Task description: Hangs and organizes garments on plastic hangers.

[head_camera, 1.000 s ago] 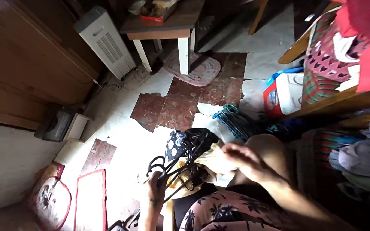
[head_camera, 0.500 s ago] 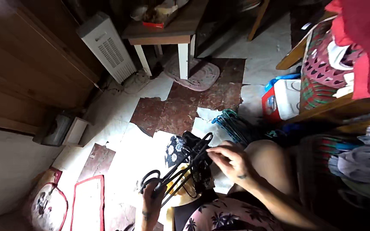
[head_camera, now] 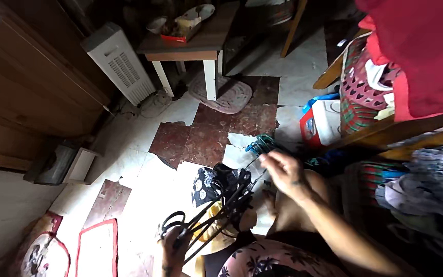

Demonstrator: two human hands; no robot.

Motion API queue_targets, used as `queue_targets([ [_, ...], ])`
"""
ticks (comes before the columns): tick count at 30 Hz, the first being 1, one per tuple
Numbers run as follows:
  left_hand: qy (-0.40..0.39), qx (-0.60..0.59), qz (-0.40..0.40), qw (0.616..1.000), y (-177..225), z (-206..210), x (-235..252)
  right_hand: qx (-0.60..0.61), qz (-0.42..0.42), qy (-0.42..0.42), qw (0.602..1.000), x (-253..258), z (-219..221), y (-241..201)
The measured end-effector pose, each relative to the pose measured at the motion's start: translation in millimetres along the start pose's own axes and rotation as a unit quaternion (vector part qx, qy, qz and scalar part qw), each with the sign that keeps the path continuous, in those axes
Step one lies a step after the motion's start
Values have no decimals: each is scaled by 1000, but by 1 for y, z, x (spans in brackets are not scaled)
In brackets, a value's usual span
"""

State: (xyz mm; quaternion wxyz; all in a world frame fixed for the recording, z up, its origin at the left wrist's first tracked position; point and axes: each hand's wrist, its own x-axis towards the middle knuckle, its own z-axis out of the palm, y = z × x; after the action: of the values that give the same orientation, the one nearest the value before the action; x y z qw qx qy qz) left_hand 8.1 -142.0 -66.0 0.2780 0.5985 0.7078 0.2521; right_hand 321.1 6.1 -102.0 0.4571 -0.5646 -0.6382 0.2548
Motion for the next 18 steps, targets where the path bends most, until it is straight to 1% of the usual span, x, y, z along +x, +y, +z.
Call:
queue_targets([
  [1,16,-10,-11,1000,-1,-8,-2,-22,28,4,999,7,-10,18],
  [2,37,-26,-12,999,-5,-15,-3,-55,54,-10,997,10,-19,35],
  [3,63,-52,-4,997,-10,-18,-4,-88,81,-42,992,11,-26,48],
  [5,107,-112,5,988,-10,-21,-2,-142,104,-110,978,9,-34,52],
  [6,118,-129,7,985,-5,-22,0,-164,88,-126,974,6,-35,46],
  [7,123,-134,17,983,1,-22,4,-180,43,-114,976,3,-34,35],
  [9,108,-106,67,986,11,-19,17,-180,-92,-57,978,2,-28,8],
  [10,97,-75,93,988,17,-15,26,-172,-167,-46,970,4,-26,-8],
  [11,87,-47,122,988,27,-12,35,-173,-230,-61,956,8,-26,-25],
  [12,86,-25,161,983,39,-7,45,-186,-277,-92,938,12,-27,-40],
  [13,101,-1,206,973,52,-2,56,-206,-304,-120,922,17,-27,-50],
  [15,165,54,277,945,74,8,78,-232,-331,-135,905,32,-28,-48],
  [16,193,67,305,930,81,12,88,-224,-327,-137,908,42,-33,-40],
  [18,209,70,337,915,92,15,100,-216,-265,-125,931,64,-53,-14],
])
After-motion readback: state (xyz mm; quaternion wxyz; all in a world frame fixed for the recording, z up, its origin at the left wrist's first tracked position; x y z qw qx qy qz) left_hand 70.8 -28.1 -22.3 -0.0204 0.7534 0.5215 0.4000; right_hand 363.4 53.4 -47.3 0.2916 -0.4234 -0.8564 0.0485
